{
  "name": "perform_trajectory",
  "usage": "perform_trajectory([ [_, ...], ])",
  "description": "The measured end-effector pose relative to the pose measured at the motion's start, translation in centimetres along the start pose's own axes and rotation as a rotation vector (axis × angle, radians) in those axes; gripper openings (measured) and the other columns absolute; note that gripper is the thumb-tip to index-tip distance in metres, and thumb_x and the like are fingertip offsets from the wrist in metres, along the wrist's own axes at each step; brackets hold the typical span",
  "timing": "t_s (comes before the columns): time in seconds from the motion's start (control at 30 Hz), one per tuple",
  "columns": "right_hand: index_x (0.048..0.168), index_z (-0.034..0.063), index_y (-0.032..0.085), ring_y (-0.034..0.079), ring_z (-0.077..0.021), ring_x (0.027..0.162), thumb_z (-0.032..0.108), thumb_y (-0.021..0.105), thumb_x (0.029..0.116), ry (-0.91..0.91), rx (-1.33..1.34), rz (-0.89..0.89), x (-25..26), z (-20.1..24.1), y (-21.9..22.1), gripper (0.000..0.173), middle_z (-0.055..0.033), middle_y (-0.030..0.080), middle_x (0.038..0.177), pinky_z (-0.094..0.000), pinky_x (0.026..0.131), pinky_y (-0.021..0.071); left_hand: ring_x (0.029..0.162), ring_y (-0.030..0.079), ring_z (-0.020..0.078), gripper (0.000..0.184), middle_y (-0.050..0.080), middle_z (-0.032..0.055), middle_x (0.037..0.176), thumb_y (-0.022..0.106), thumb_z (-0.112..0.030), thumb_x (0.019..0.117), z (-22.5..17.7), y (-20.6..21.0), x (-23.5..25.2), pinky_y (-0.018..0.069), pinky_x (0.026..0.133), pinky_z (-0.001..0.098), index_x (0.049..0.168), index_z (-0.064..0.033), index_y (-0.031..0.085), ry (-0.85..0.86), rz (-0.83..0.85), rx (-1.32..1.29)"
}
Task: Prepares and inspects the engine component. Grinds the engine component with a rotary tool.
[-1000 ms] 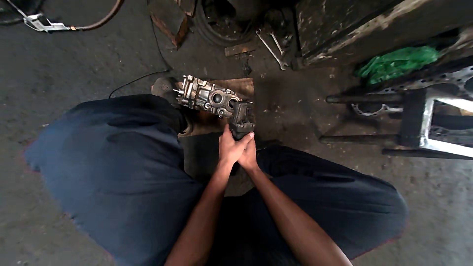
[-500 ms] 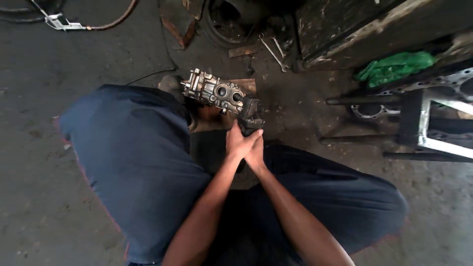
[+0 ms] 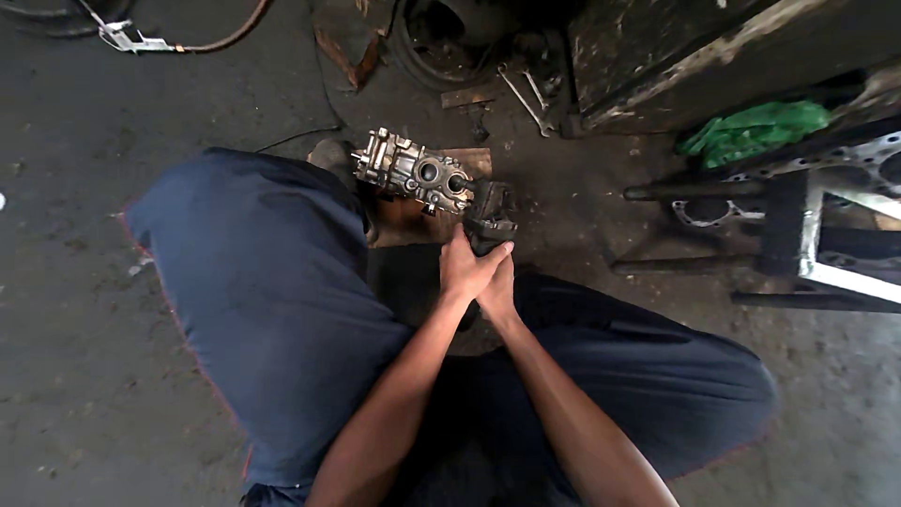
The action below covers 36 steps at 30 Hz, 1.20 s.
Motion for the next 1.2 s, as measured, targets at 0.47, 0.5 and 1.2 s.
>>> perform_trajectory([
  [0.47,0.135,-0.0066,0.048,0.067,-0.0078,0.106,0.017,0.074,0.0883,-0.022,-0.001,-0.009,-0.3,1.3,-1.3,0.059,-0.0108,0.067,0.115,-0.0261,0.095,0.0561,0.107,0.07,0.0246,0.079,0.072,0.0125,0.111,0.083,-0.05,0.0834,-1.7,0.1,-1.1,0.057,0.095,0.0502,0.143,-0.0083,0.051,0.007,0.019,0.01],
  [0.5,0.135,-0.0065,0.049,0.067,-0.0078,0.105,0.017,0.074,0.0888,-0.033,-0.005,-0.008,-0.3,1.4,-1.3,0.058,-0.0107,0.067,0.115,-0.0261,0.095,0.0562,0.108,0.07,0.0248,0.079,0.072,0.0125,0.111,0.082,-0.051,0.0833,-1.8,0.0,-1.1,0.0568,0.095,0.0502,0.142,-0.008,0.052,0.005,0.017,0.011],
  [1.2,0.134,-0.0027,0.05,0.066,-0.0069,0.104,0.018,0.074,0.0863,-0.009,-0.024,-0.003,-0.4,1.3,-1.4,0.057,-0.0085,0.067,0.113,-0.0266,0.093,0.0565,0.102,0.071,0.0257,0.076,0.072,0.0127,0.106,0.082,-0.052,0.084,-1.8,0.0,-1.2,0.0585,0.089,0.0509,0.139,-0.0083,0.053,-0.002,0.011,0.008],
])
Point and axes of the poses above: each hand's wrist, its own x-axis towards the middle knuckle, its own y-axis out of the palm, z = x × y, the point moved 10 cm from there along x, towards the middle knuckle
